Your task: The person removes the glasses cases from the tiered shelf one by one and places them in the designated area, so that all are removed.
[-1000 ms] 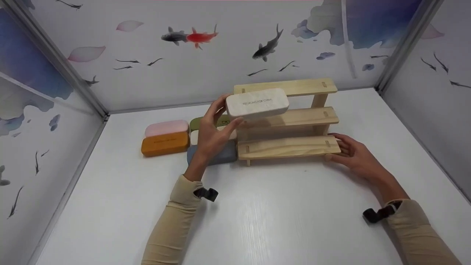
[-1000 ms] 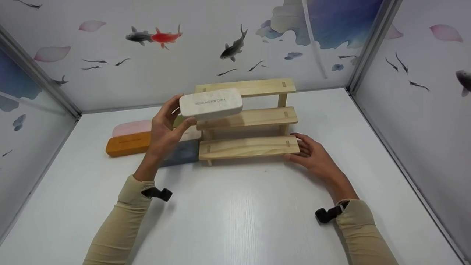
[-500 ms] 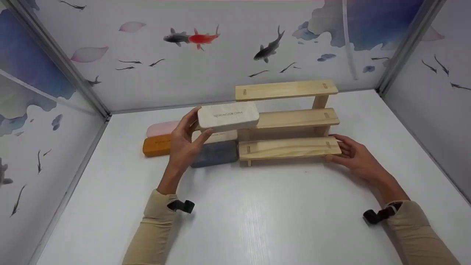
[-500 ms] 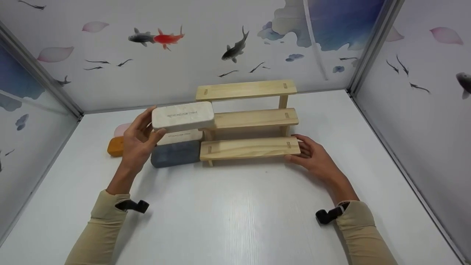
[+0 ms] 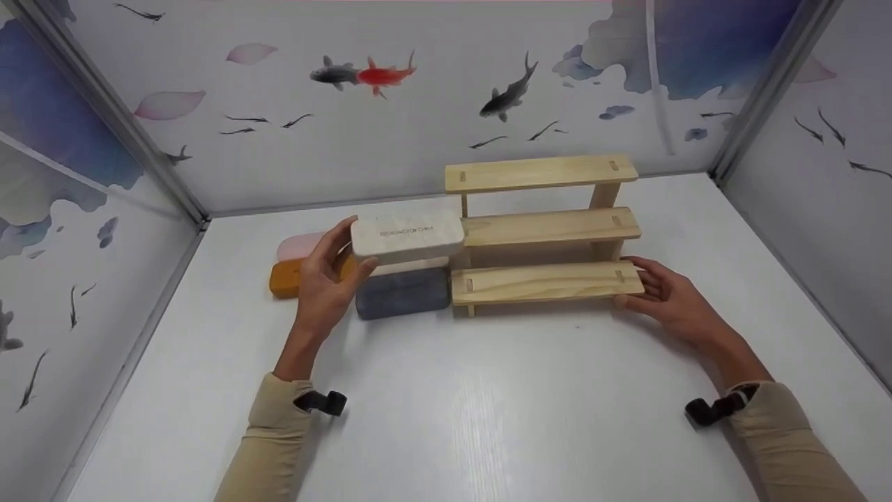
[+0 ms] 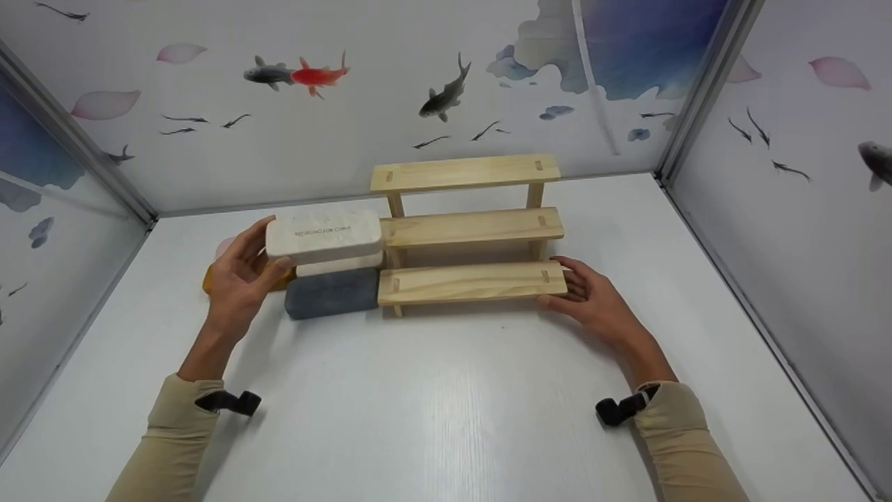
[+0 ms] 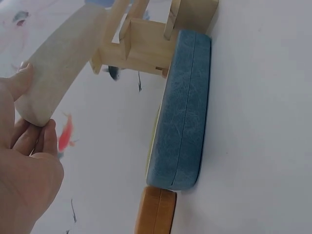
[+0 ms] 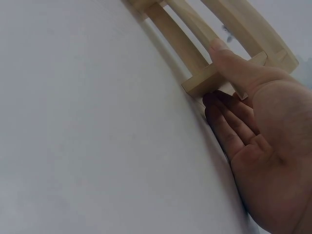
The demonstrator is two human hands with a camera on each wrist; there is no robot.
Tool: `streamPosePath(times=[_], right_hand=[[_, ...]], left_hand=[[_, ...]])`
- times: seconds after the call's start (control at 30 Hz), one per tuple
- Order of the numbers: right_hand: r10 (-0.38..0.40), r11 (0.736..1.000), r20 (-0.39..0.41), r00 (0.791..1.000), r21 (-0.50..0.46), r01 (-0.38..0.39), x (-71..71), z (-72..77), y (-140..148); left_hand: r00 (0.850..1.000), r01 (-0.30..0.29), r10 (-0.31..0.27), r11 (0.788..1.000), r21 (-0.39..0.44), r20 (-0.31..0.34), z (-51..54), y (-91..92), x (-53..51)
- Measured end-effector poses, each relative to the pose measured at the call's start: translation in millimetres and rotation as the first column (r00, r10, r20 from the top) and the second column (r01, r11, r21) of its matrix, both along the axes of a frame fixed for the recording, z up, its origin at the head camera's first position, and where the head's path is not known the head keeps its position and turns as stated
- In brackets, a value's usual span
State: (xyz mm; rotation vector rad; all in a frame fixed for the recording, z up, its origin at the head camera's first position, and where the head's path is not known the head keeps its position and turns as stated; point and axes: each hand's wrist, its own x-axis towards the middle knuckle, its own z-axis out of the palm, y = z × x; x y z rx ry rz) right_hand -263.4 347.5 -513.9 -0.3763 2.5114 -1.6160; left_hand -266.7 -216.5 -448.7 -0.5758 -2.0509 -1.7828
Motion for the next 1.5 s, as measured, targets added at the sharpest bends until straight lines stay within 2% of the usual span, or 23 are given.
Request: streamPosePath(times=[0.33,0.53,0.8,1.0,1.33,1.5], right_hand=[[0.013,0.999,-0.008,1.0,-0.037,-0.013,-1.8,-1.5,-0.3],[0.012,1.0,-0.011,1.0,-0.02,-0.012,-2.1,-1.9,0.7],[0.008,1.0,-0.012,1.0,0.013,-0.008,-2.3,-1.6,0.1],[0.015,1.0,-0.028,1.0,0.017,-0.015,-1.9,-1.0,0.4],[0.012,1.0,-0.005,1.0,-0.017,-0.012,-0.3,-0.7,-0.1],[0.008,1.0,-0.01,1.0,-0.004,-0.009,-0.3,-0.6,-0.2]], left_hand=[[0.999,-0.007,0.009,1.0,-0.028,0.047,-7.9,-23.7,10.7],[0.997,-0.001,0.005,0.998,-0.061,0.075,-13.5,-40.1,16.4],[0.99,-0.036,0.043,0.998,-0.052,0.137,-20.1,-57.8,22.1],[0.985,-0.046,0.056,0.997,-0.062,0.161,-26.2,-70.5,23.4],[0.974,-0.082,0.082,0.997,-0.006,0.212,-31.3,-96.8,28.9],[0.971,-0.099,0.091,0.995,0.022,0.219,-33.4,-106.5,30.6]])
